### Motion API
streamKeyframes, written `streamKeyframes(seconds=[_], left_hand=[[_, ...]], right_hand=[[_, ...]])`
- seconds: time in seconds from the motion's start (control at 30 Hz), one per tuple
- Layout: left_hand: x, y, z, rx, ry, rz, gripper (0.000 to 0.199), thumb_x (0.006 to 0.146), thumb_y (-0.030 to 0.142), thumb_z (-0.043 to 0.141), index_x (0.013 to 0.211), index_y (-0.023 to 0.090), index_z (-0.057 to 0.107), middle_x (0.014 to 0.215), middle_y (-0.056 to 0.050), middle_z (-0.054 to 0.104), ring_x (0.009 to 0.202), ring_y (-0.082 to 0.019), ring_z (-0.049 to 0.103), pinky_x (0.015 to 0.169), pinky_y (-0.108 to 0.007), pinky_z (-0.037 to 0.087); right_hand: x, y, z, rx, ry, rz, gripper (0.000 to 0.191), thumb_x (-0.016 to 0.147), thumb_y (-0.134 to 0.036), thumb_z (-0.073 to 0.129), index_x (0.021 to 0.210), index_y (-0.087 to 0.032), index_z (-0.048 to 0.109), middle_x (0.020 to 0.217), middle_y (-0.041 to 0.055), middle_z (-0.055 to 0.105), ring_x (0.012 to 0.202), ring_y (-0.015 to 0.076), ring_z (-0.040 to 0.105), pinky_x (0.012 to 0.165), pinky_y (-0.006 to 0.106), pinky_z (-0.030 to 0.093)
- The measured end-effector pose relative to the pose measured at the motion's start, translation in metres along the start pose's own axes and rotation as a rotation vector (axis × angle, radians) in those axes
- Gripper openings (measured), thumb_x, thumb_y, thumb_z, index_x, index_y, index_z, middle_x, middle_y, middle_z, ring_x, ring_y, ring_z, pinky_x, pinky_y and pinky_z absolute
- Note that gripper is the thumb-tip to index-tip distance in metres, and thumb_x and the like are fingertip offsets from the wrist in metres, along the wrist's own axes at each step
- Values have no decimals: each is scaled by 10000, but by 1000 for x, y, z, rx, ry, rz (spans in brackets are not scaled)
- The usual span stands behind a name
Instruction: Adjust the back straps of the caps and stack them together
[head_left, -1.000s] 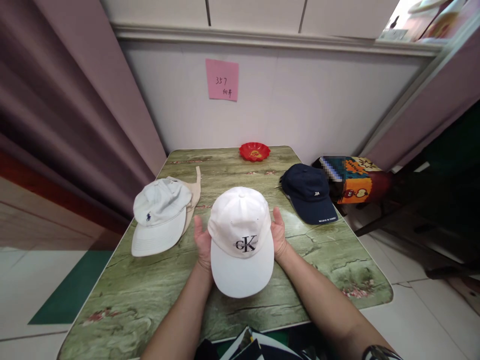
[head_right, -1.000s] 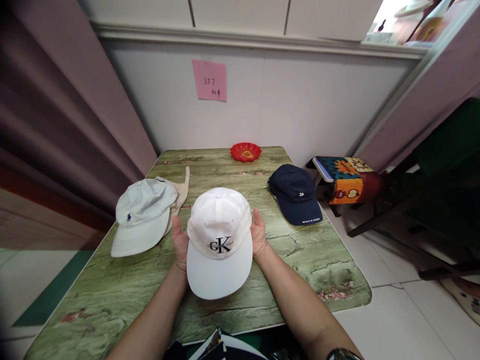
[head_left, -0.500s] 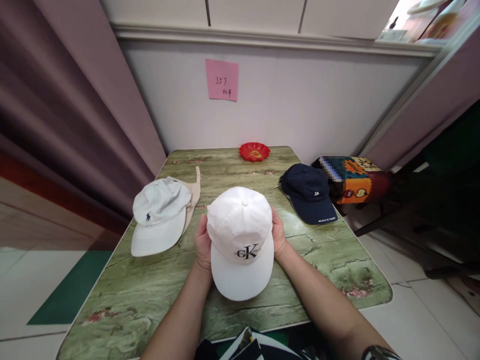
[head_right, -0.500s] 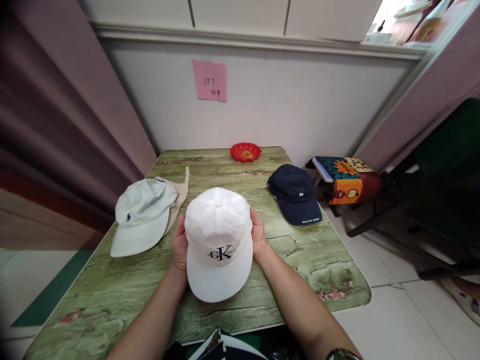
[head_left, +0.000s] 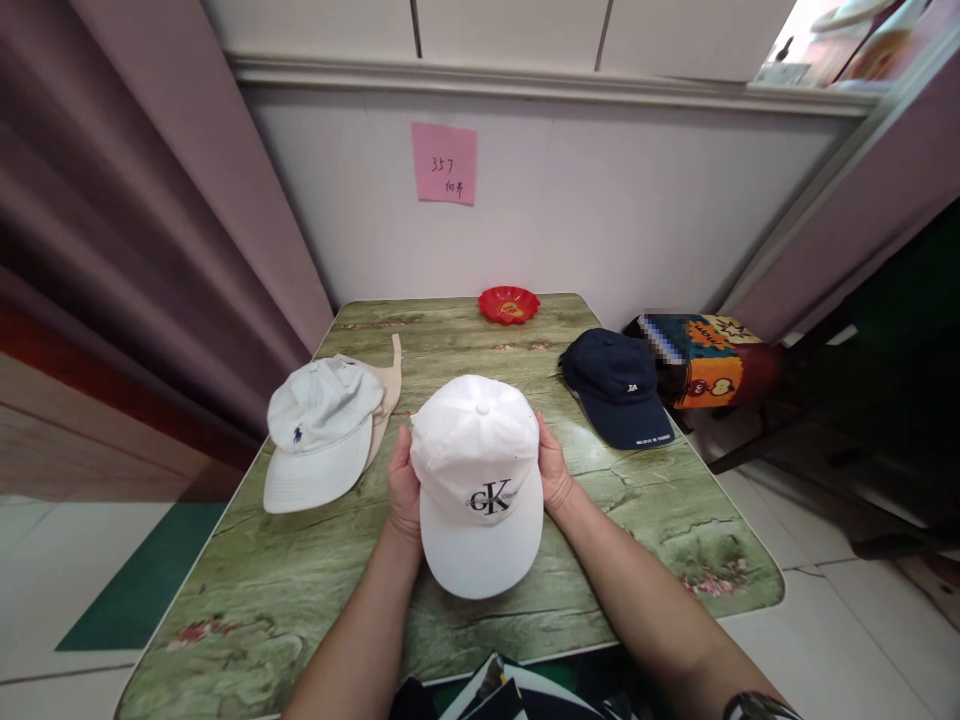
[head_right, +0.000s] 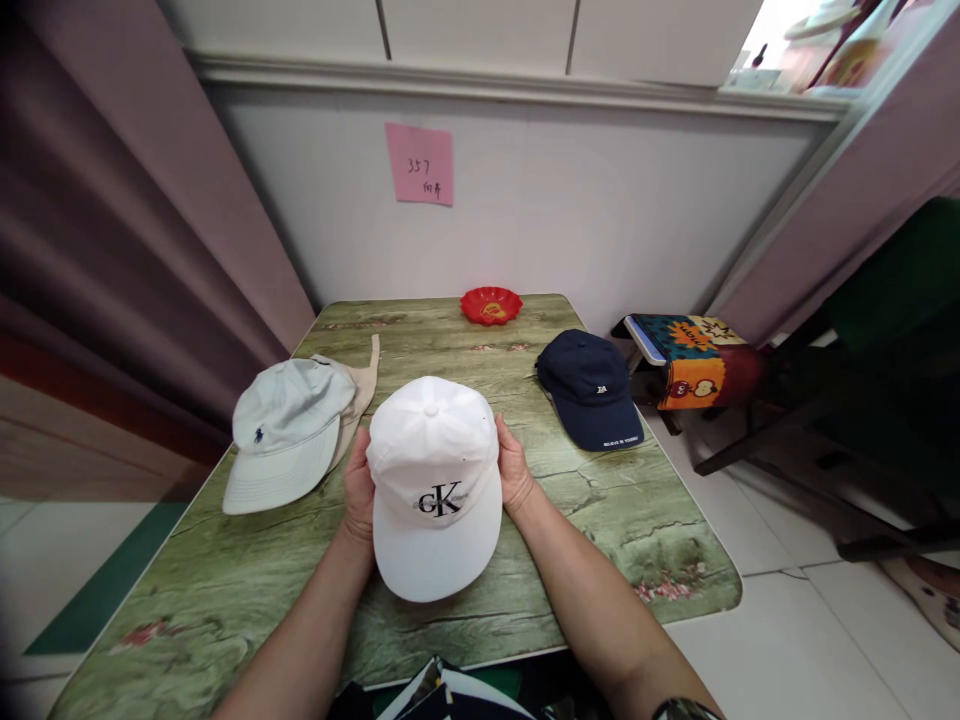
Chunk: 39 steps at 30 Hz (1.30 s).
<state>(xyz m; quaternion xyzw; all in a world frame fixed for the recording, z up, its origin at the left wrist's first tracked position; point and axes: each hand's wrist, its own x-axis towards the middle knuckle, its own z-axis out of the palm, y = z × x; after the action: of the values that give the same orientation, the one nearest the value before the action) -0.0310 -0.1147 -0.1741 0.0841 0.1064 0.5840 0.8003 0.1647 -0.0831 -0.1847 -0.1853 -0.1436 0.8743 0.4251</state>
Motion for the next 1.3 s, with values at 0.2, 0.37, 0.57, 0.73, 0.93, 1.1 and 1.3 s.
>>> streamKeyframes(seconds=[0.2,0.37,0.57,0.73,0.93,1.1,1.3], left_hand=[[6,0,5,16,90,7,616,977,552,307,1238,136,679,1217,-110,704,1296,-309,538,1162,-461,323],[12,0,0,9,41,-109,684,973,585,264,1356,123,591,1271,-128,670,1291,-329,539,1156,-490,325],[12,-15,-2,0,-55,-233,614,991,472,280,1420,102,517,1309,-148,637,1270,-333,555,1170,-511,289],[15,-21,3,-17,-114,-282,643,992,482,231,1447,102,478,1321,-140,631,1290,-313,542,1183,-484,270],[16,-13,0,-17,-126,-241,711,984,535,148,1424,113,515,1328,-132,630,1322,-309,511,1190,-481,245],[13,-14,1,-16,-133,-140,742,965,595,159,1448,137,488,1379,-122,594,1353,-324,472,1194,-493,224],[3,-15,1,5,-190,-124,884,882,757,220,1490,148,420,1472,-122,501,1431,-341,346,1205,-504,159]], right_hand=[[6,-1,-8,45,35,-21,573,934,-610,412,1196,-171,673,1075,85,760,1096,285,665,1075,503,411],[11,-3,-13,49,38,-53,625,940,-618,372,1276,-155,621,1121,97,745,1132,287,645,1106,517,367],[14,-4,-10,51,62,-82,726,923,-686,301,1342,-154,564,1179,113,721,1202,304,601,1118,551,332],[6,-7,-4,22,51,-84,823,900,-753,227,1335,-144,569,1192,136,710,1229,320,581,1121,568,316],[-6,1,0,-13,-30,43,797,911,-708,259,1335,-103,559,1206,170,695,1229,335,580,1120,592,300],[-5,3,-2,-15,-21,143,738,927,-652,300,1330,-92,561,1197,175,699,1205,339,598,1116,594,310],[-4,0,5,-16,-32,156,771,936,-663,237,1288,-79,596,1169,173,711,1199,332,603,1114,576,322]])
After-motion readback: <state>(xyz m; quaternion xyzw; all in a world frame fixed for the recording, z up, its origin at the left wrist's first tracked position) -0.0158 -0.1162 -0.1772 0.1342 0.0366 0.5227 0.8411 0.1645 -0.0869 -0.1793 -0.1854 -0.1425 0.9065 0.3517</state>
